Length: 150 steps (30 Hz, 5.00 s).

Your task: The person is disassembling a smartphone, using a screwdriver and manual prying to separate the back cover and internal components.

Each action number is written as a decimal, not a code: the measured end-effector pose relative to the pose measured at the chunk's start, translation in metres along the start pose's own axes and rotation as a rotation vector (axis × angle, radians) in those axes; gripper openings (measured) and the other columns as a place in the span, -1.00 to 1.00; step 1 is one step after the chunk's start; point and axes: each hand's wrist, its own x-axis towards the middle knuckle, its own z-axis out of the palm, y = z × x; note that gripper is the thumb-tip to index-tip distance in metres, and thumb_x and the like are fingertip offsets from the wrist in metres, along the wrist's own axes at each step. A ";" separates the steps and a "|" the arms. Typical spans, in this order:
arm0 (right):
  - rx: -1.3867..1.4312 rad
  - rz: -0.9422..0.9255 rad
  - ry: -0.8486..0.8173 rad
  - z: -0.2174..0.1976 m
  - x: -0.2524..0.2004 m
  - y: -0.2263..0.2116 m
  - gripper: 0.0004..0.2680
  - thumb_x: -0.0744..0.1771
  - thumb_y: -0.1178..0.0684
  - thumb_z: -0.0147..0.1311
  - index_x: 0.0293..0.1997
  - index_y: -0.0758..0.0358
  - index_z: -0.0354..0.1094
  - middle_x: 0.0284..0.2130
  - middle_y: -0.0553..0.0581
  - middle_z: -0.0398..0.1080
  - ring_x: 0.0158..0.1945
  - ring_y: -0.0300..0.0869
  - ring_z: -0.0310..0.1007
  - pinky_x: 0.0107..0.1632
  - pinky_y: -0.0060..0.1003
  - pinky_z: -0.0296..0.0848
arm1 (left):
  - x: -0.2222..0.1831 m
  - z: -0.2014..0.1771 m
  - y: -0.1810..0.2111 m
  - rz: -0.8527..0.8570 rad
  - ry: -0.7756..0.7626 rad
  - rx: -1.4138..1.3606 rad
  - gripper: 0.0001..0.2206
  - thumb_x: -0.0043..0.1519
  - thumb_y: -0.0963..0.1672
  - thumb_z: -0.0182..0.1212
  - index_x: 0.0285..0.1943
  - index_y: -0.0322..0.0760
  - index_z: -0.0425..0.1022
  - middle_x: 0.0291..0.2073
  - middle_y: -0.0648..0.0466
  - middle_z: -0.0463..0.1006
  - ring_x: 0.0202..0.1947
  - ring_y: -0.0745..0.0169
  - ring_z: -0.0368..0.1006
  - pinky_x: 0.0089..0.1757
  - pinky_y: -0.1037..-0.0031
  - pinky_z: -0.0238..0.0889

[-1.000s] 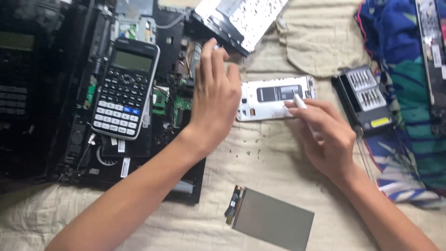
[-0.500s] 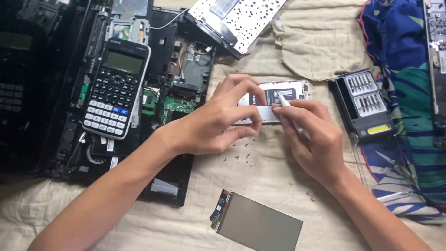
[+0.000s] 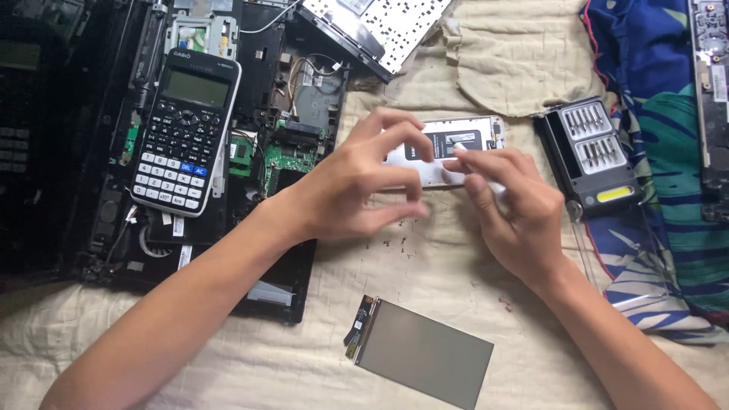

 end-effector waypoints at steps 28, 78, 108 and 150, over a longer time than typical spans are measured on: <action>-0.325 -0.121 -0.767 0.020 0.104 -0.048 -0.82 0.37 0.16 0.08 -0.47 0.26 0.31 -0.58 0.18 0.45 -0.55 0.12 0.38 -0.42 0.00 0.22 | -0.009 0.005 -0.018 -0.759 0.291 0.495 -0.65 -0.04 -0.26 0.23 -0.05 -0.19 0.46 0.23 -0.24 0.14 0.39 -0.37 -0.09 0.17 -0.15 0.02; -0.307 -0.112 -0.883 0.002 0.107 -0.064 -0.84 0.40 0.19 -0.11 0.10 0.27 0.22 -0.34 0.24 0.44 -0.51 0.09 0.45 -0.49 0.07 0.32 | -0.004 -0.003 -0.012 -0.646 0.549 0.275 -0.84 0.27 -0.18 -0.03 -0.14 -0.20 0.50 0.00 -0.07 0.36 0.09 -0.06 0.27 0.05 0.16 0.08; -0.345 0.191 -0.467 -0.137 0.103 0.111 -0.75 0.69 0.04 -0.01 0.07 0.50 0.35 -0.33 0.27 0.30 -0.36 0.04 0.30 -0.35 -0.10 0.26 | -0.002 -0.001 -0.007 -0.328 -0.013 0.228 -0.22 -0.05 -0.10 0.71 0.27 -0.31 0.22 0.14 -0.11 0.42 0.14 -0.04 0.33 0.13 0.19 0.22; 0.010 -0.316 0.416 0.017 0.022 0.001 -0.92 0.35 0.43 0.19 -0.13 0.52 0.52 -0.08 0.49 0.36 -0.07 0.27 0.53 -0.09 0.10 0.63 | -0.011 0.015 -0.007 -0.335 0.024 0.341 -0.19 -0.13 -0.24 0.36 0.43 -0.30 0.20 0.03 0.04 0.40 0.05 0.03 0.39 0.07 0.33 0.28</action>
